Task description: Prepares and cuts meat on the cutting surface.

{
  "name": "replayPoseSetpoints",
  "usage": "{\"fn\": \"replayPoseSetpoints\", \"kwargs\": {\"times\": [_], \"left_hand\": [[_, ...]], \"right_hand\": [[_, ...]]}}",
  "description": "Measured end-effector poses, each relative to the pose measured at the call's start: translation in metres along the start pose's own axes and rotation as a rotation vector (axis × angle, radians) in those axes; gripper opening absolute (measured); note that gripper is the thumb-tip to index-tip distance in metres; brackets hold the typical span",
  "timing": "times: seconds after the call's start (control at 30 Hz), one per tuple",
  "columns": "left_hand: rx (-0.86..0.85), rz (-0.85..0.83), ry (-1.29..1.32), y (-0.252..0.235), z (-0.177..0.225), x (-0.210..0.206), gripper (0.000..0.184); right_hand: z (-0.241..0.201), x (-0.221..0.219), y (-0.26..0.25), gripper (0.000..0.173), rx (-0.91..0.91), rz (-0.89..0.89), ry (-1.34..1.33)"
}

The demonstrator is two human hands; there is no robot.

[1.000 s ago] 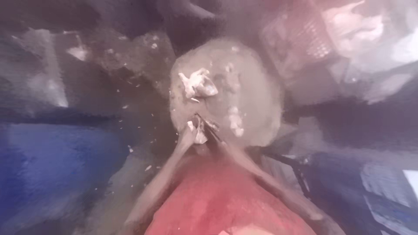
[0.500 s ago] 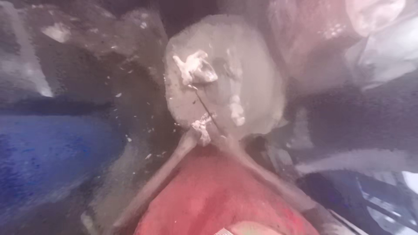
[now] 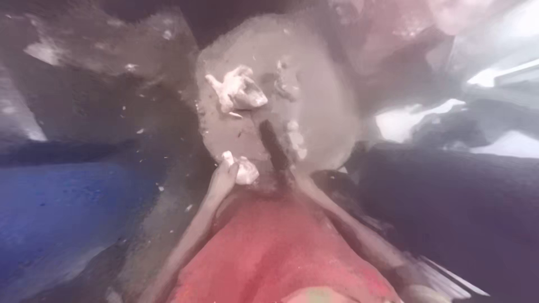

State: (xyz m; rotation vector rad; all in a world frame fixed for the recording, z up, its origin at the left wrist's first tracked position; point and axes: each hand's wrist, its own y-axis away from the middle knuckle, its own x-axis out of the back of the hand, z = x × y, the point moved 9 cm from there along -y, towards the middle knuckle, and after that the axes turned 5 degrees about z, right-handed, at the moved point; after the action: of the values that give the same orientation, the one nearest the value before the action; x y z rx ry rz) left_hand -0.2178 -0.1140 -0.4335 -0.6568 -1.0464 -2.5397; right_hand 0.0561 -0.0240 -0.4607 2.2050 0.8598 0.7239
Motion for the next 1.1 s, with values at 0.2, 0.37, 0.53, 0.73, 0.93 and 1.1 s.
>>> {"fn": "replayPoseSetpoints", "kwargs": {"times": [0.2,0.37,0.53,0.73,0.93,1.1], "left_hand": [[-0.175,-0.1,-0.017,-0.044,0.047,-0.055,0.04],[-0.087,-0.02,0.102,-0.045,0.03,-0.065,0.041],[-0.021,0.036,0.295,-0.029,0.002,-0.056,0.039],[0.098,0.271,0.588,-0.003,-0.056,0.012,0.034],[0.063,0.252,0.579,0.002,-0.058,0.018,0.033],[0.08,0.276,0.594,-0.001,-0.061,0.02,0.033]], "right_hand": [[-0.103,0.059,0.049,0.042,0.38,0.37,0.056],[-0.113,0.006,0.071,0.065,0.581,0.279,0.119],[-0.058,-0.02,0.01,0.058,0.168,0.01,0.365],[-0.042,0.022,0.022,0.049,0.228,0.174,0.393],[-0.078,0.0,0.055,0.051,0.298,0.095,0.352],[-0.059,-0.003,0.016,0.056,0.217,-0.04,0.661]]}}
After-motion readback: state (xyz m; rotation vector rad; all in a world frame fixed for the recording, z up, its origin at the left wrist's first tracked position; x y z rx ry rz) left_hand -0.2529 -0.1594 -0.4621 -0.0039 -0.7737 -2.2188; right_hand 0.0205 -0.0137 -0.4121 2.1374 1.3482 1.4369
